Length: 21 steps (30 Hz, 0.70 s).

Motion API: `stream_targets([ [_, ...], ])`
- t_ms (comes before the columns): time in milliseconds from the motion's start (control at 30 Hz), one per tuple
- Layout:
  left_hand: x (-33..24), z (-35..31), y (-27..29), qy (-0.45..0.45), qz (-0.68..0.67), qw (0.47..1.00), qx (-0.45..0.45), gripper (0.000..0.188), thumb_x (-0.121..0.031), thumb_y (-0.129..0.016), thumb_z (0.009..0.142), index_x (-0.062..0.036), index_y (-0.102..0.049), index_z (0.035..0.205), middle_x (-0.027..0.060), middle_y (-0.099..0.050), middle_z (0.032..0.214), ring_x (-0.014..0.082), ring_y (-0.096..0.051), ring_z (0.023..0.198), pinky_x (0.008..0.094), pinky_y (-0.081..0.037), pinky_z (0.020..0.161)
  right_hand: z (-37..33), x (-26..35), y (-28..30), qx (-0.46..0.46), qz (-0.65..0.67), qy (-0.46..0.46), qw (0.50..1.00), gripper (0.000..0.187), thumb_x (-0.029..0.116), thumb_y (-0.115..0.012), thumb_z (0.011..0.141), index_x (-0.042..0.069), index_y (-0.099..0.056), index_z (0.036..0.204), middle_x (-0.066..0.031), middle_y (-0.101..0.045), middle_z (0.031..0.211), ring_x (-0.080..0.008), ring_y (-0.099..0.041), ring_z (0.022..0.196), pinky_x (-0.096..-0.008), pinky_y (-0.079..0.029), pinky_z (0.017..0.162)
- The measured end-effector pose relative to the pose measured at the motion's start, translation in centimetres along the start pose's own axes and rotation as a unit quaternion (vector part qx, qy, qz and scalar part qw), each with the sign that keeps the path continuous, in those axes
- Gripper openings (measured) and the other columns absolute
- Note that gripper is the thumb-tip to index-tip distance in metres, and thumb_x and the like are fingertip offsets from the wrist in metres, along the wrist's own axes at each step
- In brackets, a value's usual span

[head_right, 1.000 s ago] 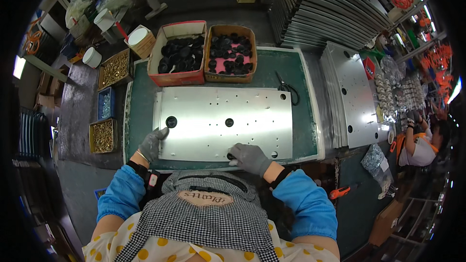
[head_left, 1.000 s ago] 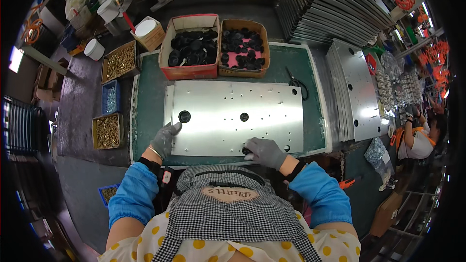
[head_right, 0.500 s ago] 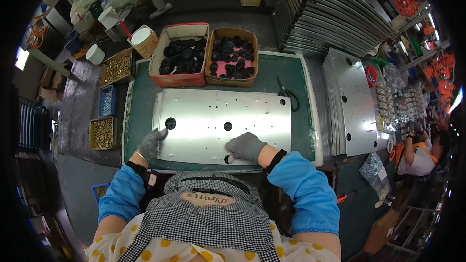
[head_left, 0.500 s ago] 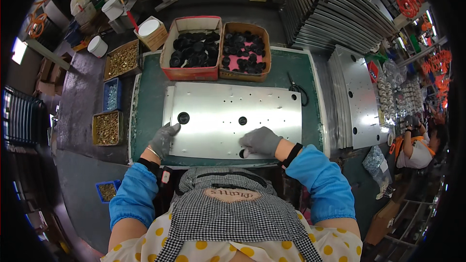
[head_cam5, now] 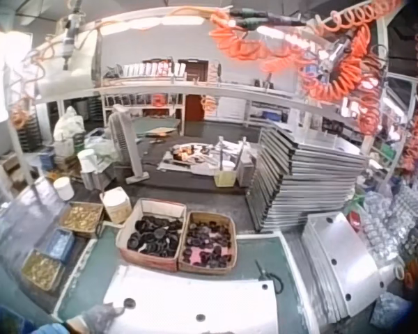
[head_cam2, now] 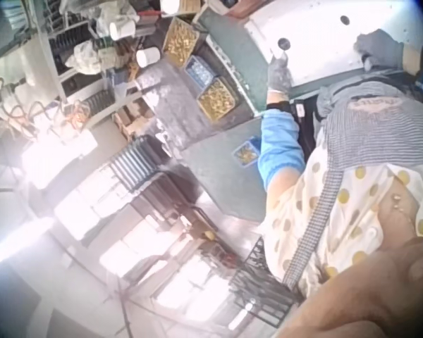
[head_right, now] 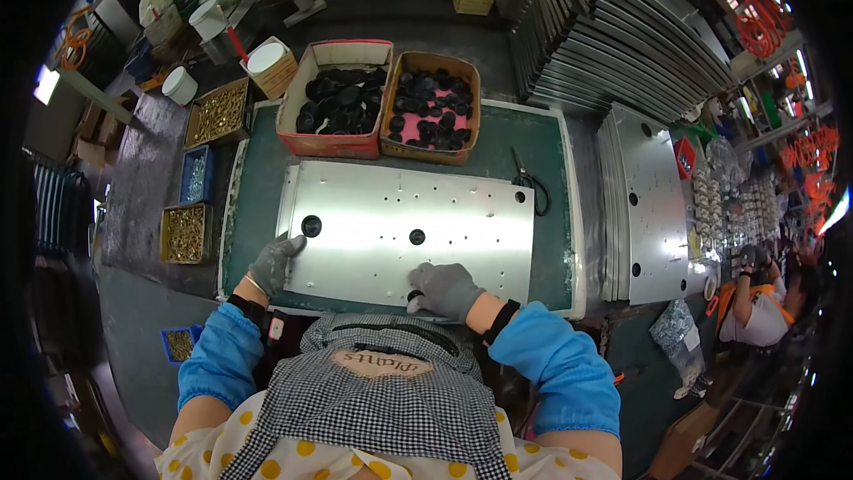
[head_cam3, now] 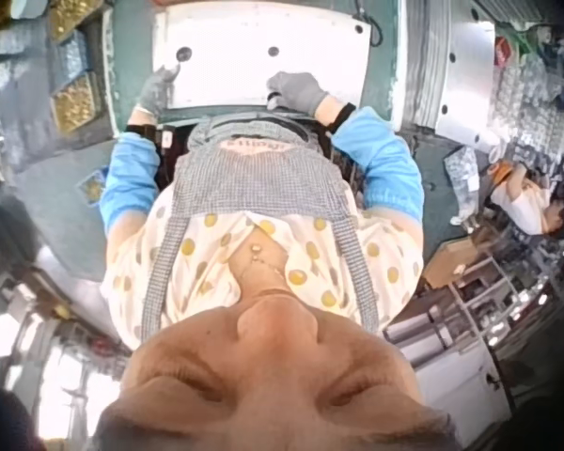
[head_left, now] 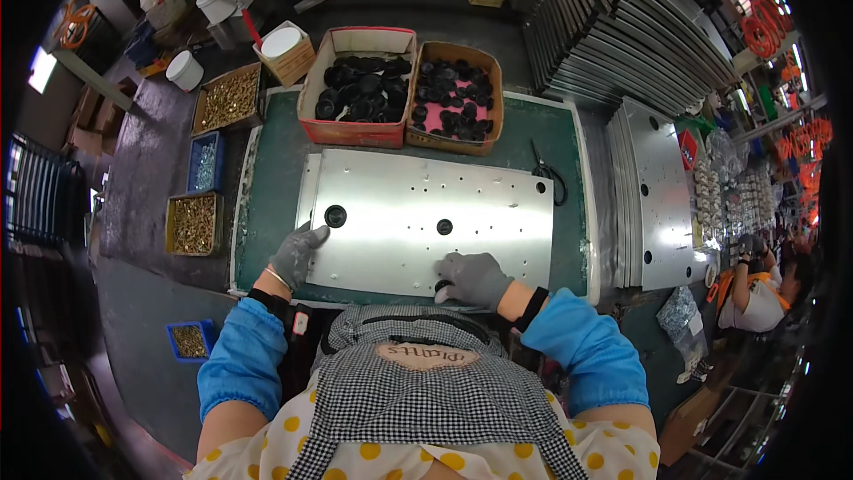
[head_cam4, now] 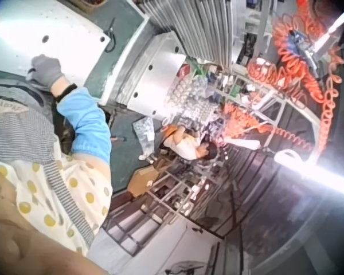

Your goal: Assembling small rubber or plastic components onto a metal base plate at an industrial workstation.

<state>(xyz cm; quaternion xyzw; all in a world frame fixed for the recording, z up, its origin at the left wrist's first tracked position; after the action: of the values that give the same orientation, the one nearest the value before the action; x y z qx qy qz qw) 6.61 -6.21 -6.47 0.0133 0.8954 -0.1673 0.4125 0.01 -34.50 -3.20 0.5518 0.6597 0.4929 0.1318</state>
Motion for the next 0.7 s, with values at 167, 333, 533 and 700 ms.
stream_targets([
  [167, 0.2, 0.1, -0.2, -0.001, -0.032, 0.999, 0.014, 0.046, -0.03, -0.061, 0.095, 0.0016, -0.056, 0.127, 0.0123, -0.066, 0.109, 0.0228, -0.066, 0.095, 0.0352, -0.056, 0.084, 1.5, -1.4, 1.1, 0.077, 0.031, 0.046, 0.996, 0.047, 0.051, -0.066, 0.084, 0.008, -0.062, 0.102, -0.0132, -0.067, 0.097, -0.0329, -0.067, 0.092, -0.0435, -0.052, 0.079],
  [333, 0.5, 0.2, 0.3, -0.002, -0.035, 0.999, -0.017, 0.045, -0.028, -0.061, 0.095, 0.001, -0.055, 0.128, 0.0124, -0.067, 0.109, 0.0224, -0.067, 0.094, 0.0351, -0.056, 0.083, 2.6, -2.9, 1.2, 0.09, -0.046, 0.059, 0.993, 0.034, 0.041, -0.067, 0.086, 0.008, -0.062, 0.094, -0.012, -0.068, 0.093, -0.0333, -0.067, 0.091, -0.0449, -0.051, 0.078],
  [533, 0.8, 0.2, 0.6, 0.004, -0.026, 0.999, -0.019, 0.044, -0.027, -0.059, 0.096, 0.0014, -0.054, 0.128, 0.0125, -0.065, 0.113, 0.0226, -0.066, 0.095, 0.035, -0.056, 0.083, 1.4, -1.8, 0.8, 0.058, 0.02, 0.118, 0.991, 0.037, 0.039, -0.072, 0.082, 0.009, -0.062, 0.101, -0.0104, -0.065, 0.101, -0.0325, -0.067, 0.092, -0.0443, -0.052, 0.079],
  [700, 0.9, 0.6, 0.6, -0.003, -0.041, 0.999, -0.021, 0.042, -0.027, -0.058, 0.096, 0.002, -0.055, 0.127, 0.0129, -0.066, 0.112, 0.0234, -0.066, 0.097, 0.0361, -0.056, 0.085, 1.1, -1.6, 1.4, 0.008, -0.004, 0.054, 0.999, 0.035, 0.036, -0.074, 0.078, 0.009, -0.061, 0.096, -0.0073, -0.063, 0.092, -0.0293, -0.066, 0.088, -0.0418, -0.051, 0.077],
])
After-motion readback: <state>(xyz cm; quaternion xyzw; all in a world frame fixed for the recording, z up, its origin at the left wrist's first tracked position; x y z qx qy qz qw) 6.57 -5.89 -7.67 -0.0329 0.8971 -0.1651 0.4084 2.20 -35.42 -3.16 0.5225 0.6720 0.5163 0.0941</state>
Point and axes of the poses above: each hand's wrist, its own z-axis towards the middle knuckle, its own y-axis out of the back of the hand, x = y × z, the point moved 8 cm from there along z, towards the middle knuckle
